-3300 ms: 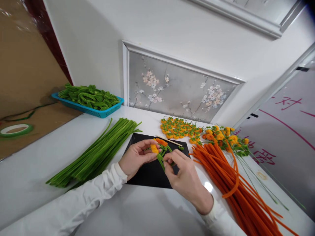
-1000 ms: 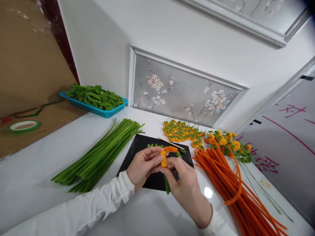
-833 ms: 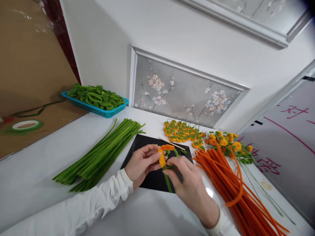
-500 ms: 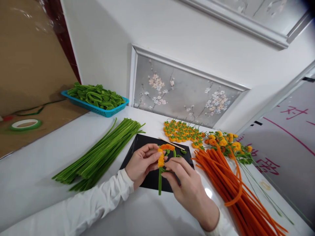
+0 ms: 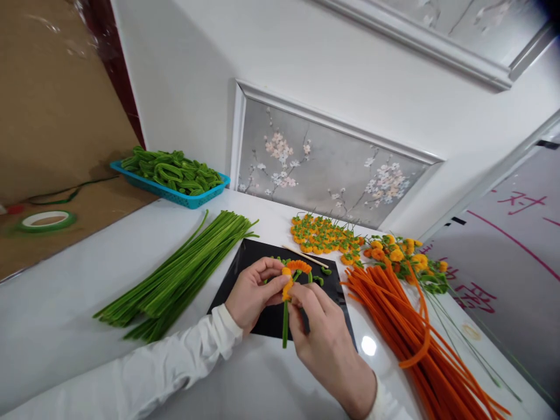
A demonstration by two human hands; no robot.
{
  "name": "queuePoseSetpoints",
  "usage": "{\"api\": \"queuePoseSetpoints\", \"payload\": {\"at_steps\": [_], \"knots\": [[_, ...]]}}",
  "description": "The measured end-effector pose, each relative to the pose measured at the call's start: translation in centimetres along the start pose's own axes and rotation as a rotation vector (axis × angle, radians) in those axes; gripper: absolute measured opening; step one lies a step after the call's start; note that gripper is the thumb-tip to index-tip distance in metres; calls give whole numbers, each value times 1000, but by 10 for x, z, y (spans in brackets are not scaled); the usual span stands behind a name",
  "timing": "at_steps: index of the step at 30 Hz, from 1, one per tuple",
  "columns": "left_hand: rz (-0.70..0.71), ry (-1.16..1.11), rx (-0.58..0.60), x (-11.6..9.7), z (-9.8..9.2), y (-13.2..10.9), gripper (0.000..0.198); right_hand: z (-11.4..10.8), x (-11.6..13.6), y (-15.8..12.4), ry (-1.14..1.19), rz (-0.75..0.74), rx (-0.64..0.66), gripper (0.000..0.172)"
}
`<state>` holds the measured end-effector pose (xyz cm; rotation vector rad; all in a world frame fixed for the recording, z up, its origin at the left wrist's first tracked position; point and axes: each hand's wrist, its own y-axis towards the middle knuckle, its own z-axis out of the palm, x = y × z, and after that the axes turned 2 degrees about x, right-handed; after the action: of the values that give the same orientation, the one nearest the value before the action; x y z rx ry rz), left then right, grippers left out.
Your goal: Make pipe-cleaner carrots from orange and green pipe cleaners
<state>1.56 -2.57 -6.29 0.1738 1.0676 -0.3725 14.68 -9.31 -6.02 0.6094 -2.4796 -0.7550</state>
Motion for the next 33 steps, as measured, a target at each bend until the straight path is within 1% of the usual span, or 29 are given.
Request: {"api": "queuePoseSetpoints", "payload": {"at_steps": [6, 12, 18, 24, 30, 33], "knots": [[-7, 29, -7, 0, 1, 0, 38, 2, 0, 2, -41, 26, -54, 25], [-4, 69, -26, 0, 2, -2, 34, 6, -3, 3, -61, 39, -86, 31], [3, 37, -24, -4, 3, -2, 32, 2, -5, 3, -22, 72, -91, 21], [20, -44, -52, -11, -1, 1, 34, -2, -14, 3, -94, 25, -78, 14], [21, -50, -19, -11, -1, -1, 30, -1, -17, 3, -88, -49, -27, 19], [30, -38, -11, -10, 0, -2, 29, -1, -15, 3, -68, -49, -45, 19]]}}
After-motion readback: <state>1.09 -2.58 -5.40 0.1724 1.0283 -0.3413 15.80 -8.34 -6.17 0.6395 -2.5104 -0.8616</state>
